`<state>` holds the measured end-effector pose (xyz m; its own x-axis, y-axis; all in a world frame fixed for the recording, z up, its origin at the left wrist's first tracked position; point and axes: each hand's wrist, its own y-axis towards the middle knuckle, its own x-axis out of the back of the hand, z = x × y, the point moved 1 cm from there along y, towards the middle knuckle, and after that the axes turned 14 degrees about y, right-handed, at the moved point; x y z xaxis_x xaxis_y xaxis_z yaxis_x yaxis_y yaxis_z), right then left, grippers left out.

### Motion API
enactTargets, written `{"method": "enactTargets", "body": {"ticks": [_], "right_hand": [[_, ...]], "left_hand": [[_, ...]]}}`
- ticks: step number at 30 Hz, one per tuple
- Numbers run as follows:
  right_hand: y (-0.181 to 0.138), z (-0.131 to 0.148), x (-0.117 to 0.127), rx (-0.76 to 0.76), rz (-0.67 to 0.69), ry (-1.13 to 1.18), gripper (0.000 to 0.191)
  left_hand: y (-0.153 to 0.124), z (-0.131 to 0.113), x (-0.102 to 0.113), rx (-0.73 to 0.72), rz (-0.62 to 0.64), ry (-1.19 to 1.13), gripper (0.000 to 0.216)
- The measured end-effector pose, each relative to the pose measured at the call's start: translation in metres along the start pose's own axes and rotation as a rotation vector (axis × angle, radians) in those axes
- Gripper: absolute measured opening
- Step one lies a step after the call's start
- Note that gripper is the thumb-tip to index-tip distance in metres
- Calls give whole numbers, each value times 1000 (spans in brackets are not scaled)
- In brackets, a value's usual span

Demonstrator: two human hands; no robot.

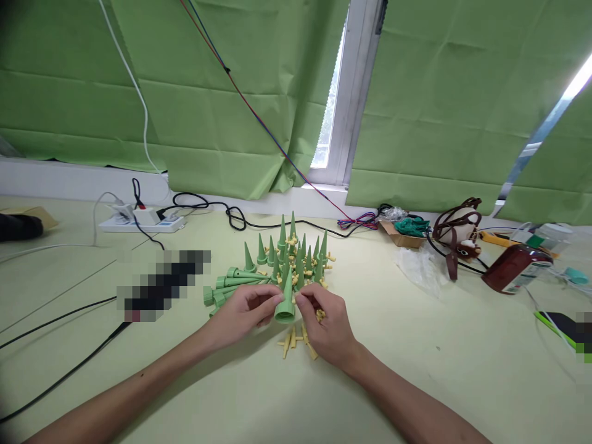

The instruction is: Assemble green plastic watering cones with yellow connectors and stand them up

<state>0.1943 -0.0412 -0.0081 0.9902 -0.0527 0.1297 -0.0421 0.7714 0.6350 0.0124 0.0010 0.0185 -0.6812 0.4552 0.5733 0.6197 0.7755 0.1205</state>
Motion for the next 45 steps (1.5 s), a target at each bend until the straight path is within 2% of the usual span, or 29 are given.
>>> {"method": "enactTargets", "body": {"ticks": [14,26,34,39,45], "right_hand": [[1,-3,-1,-44,42,-17,21],[3,-3,-2,-29,36,-43,20],[0,-4,-4,80,56,-96,13],[-2,-4,-6,184,119,-131,5],[-5,-6,-8,283,161,-274,13]], "left_hand": [[0,1,1,-156,-158,127,12],[-1,-1,0,-188,-205,194,7],[-2,4,-3,-110,-178,193,15],[-2,5,-3,-86,-160,170,21],[-1,1,-4,-93,-105,107,29]]}}
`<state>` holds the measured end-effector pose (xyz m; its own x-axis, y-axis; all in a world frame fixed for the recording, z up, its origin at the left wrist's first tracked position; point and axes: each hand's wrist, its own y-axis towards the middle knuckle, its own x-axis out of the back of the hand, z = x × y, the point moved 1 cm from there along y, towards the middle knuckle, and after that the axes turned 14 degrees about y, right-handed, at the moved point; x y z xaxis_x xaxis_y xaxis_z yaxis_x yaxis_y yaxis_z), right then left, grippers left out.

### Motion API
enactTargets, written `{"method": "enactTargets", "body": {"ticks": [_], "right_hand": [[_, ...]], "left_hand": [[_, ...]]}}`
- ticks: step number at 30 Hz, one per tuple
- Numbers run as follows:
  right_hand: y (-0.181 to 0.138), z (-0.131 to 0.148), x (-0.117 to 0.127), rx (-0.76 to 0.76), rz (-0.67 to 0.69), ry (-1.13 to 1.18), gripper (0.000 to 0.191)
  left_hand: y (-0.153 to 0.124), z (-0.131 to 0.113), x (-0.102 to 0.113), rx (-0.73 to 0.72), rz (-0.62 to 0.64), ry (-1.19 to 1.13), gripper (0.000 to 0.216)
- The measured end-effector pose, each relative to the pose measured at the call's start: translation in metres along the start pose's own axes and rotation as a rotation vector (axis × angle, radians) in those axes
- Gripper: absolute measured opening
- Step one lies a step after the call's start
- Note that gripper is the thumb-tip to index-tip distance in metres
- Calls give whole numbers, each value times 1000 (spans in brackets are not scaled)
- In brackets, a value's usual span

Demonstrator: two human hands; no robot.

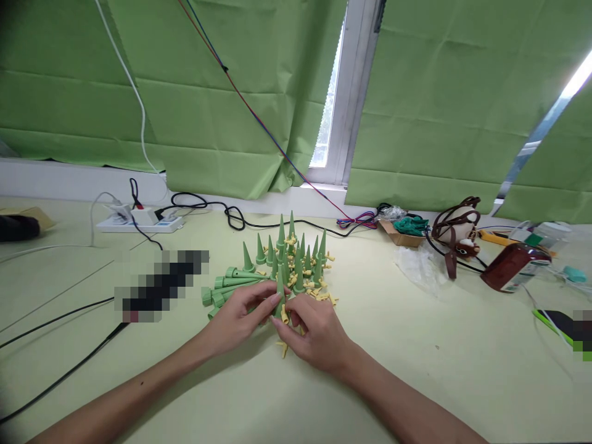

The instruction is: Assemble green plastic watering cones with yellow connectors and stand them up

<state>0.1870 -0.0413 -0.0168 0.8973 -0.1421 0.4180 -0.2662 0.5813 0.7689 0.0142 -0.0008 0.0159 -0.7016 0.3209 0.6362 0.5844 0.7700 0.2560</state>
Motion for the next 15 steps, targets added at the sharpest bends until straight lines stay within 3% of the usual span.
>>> {"method": "enactTargets", "body": {"ticks": [15], "right_hand": [[0,-1,-5,-13,35,-47,24]], "left_hand": [[0,3,-3,22,58,41,35]]}}
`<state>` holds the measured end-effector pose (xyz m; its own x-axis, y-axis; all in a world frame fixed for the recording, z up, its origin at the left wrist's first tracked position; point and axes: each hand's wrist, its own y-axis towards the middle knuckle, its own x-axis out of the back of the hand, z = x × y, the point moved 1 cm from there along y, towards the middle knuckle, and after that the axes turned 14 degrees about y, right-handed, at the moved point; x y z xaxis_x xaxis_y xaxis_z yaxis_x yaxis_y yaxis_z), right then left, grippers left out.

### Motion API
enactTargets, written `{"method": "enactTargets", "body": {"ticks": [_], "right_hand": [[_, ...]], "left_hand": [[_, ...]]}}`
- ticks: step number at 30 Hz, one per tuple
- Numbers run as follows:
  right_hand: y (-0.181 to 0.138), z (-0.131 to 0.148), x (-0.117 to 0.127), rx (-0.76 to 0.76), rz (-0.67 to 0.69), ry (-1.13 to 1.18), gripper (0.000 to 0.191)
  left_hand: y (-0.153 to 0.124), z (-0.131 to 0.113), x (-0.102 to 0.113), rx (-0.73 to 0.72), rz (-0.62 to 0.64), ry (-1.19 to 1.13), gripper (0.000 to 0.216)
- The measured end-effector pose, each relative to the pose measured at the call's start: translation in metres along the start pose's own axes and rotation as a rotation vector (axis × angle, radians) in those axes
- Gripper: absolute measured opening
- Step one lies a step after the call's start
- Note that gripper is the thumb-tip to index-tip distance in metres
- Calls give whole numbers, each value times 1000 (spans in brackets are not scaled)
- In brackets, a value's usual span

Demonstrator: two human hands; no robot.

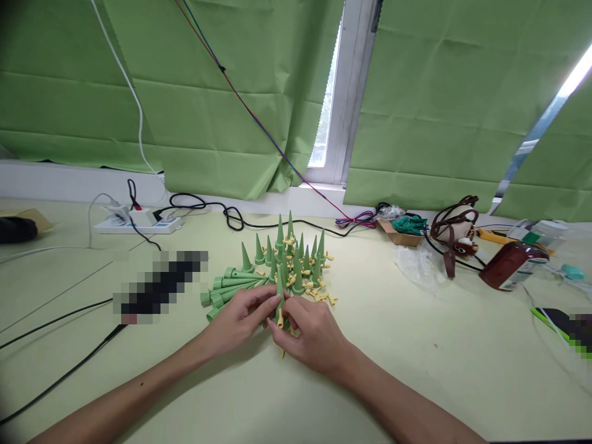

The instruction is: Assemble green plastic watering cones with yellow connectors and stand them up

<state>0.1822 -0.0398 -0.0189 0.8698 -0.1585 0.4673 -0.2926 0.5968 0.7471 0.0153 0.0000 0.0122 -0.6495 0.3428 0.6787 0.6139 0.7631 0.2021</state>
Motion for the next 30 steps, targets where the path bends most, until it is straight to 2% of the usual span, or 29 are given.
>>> {"method": "enactTargets", "body": {"ticks": [22,30], "right_hand": [[-1,-1,1,-51,42,20,21],[3,-2,8,-76,19,6,16]], "left_hand": [[1,-1,1,-8,-6,13,36],[0,1,1,-5,-95,63,27]]}}
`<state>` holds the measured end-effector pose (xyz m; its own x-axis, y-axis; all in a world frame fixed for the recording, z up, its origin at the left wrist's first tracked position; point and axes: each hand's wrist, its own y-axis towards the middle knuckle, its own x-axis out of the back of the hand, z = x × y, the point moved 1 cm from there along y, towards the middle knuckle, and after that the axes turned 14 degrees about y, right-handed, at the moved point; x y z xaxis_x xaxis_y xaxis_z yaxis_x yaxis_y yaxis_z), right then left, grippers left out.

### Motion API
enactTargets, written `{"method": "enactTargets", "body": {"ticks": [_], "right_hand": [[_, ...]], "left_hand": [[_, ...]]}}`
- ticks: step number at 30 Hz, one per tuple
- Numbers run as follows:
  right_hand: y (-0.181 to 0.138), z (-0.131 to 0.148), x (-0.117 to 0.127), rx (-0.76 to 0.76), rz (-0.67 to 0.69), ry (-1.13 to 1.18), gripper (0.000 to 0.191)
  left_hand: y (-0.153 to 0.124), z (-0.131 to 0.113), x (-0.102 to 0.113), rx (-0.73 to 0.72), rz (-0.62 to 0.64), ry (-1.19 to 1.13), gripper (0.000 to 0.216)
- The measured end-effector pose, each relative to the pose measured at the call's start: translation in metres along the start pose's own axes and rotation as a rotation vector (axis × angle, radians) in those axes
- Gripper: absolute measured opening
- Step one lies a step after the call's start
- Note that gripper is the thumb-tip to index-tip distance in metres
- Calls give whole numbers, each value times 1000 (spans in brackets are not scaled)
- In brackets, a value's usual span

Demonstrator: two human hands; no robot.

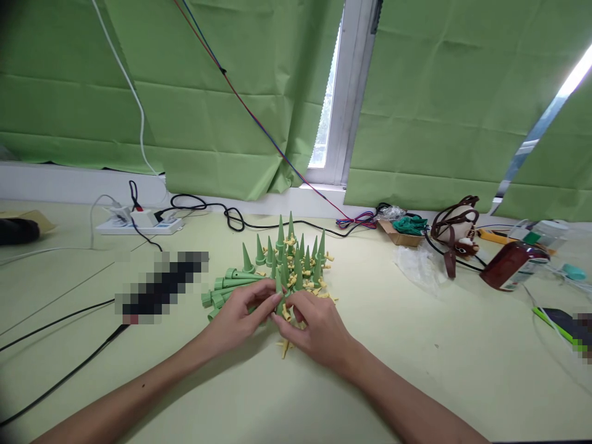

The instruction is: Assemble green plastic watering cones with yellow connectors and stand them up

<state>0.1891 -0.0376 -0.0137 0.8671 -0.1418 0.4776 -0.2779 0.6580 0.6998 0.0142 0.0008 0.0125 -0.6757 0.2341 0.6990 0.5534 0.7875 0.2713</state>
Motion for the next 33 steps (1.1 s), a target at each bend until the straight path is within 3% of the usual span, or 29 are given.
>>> {"method": "enactTargets", "body": {"ticks": [5,11,20,33], "right_hand": [[4,-7,11,-71,-110,13,18],[10,-21,28,-181,-197,-59,26],[8,-31,26,-238,38,-230,21],[4,-35,23,-382,163,-383,22]], "left_hand": [[0,1,1,-36,-89,172,23],[-2,1,1,-97,-85,368,17],[0,4,0,-73,-49,395,17],[0,5,-1,-41,-81,425,17]]}}
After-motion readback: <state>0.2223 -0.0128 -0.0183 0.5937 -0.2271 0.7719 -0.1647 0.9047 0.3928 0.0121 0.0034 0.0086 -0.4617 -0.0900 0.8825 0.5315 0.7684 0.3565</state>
